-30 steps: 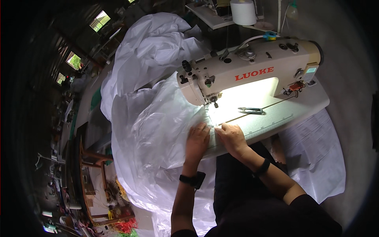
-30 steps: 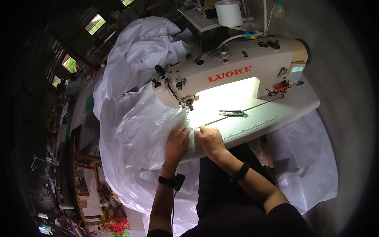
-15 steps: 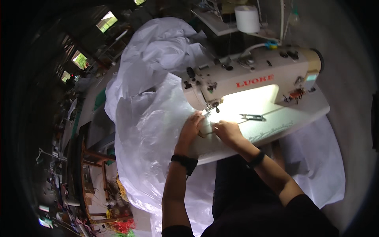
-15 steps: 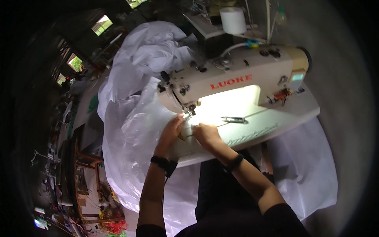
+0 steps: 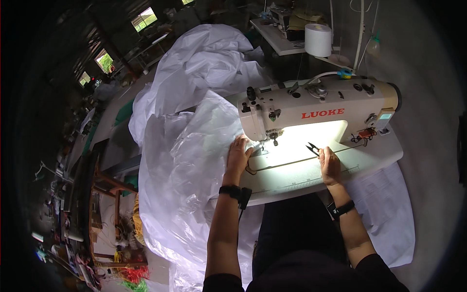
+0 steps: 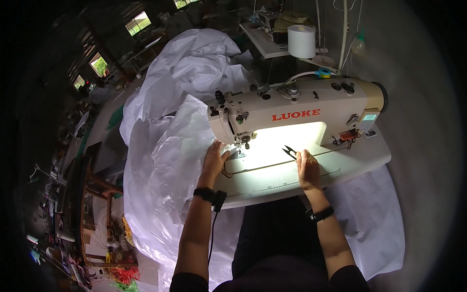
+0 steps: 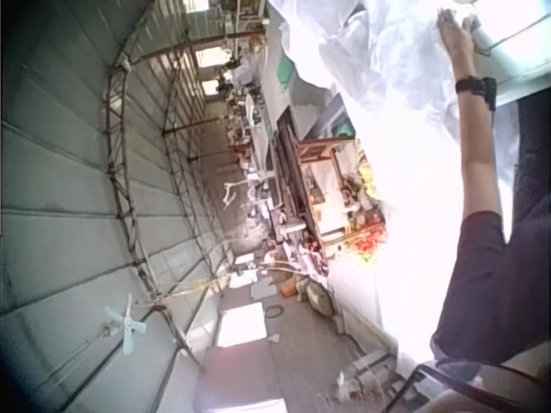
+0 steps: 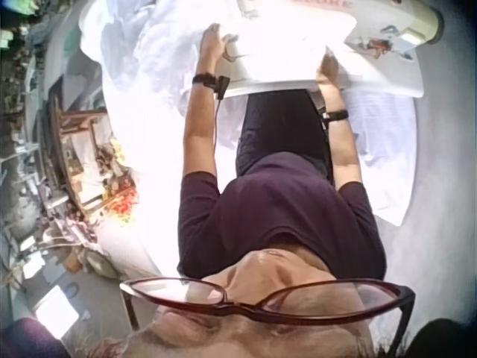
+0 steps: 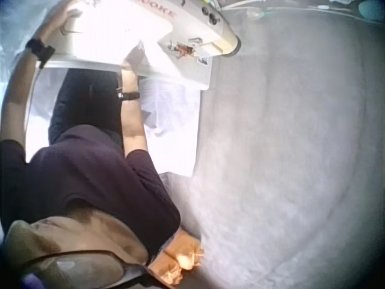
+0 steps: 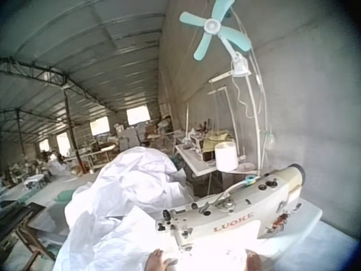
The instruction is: Sewing together large sheets of white plastic or woven material using an industrial sewing machine.
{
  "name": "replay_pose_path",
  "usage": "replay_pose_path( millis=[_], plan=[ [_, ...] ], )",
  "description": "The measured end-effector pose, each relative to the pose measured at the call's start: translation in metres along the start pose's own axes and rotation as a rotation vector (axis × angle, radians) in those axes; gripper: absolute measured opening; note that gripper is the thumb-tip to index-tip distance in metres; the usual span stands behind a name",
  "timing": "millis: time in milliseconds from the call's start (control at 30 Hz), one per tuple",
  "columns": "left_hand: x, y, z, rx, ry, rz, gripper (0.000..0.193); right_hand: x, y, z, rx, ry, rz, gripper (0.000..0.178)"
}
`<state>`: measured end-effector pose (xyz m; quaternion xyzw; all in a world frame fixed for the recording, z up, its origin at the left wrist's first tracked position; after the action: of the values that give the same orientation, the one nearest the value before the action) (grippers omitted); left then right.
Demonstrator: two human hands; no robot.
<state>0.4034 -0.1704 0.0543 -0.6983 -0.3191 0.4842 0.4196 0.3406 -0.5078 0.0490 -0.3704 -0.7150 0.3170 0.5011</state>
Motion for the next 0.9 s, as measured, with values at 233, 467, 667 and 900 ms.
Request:
replay_pose_path(
  millis=[233,467,667,900],
  plan=[
    [0.025,-0.001,0.000,-0.154,-0.001,0.157,0.037,0.014,-0.019,0.006,0.064,0.018,-0.194,0.028],
    [0.033,-0.004,0.007,-0.136,-0.092,0.054,0.038,0.019,-0.017,0.006,0.025,-0.039,-0.085,0.027],
    [0.063,-0.008,0.017,-0.186,-0.141,0.053,0.036,0.018,-0.018,0.008,-0.033,-0.098,-0.052,0.027],
    [0.096,-0.037,0.060,-0.209,-0.284,0.011,0.041,0.013,-0.012,0.006,-0.010,-0.070,-0.032,0.027]
  ],
)
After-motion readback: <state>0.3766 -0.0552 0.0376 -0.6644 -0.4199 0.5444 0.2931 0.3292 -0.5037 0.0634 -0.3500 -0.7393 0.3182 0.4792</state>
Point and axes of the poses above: each hand's wrist, its own z-axis away from the middle knuckle, its own y-axis out of the palm, x = y × z, the point moved 5 cm from there along -z, towards the middle knuckle, and after that the axes turned 14 degrees about x, right-handed, at the moved point
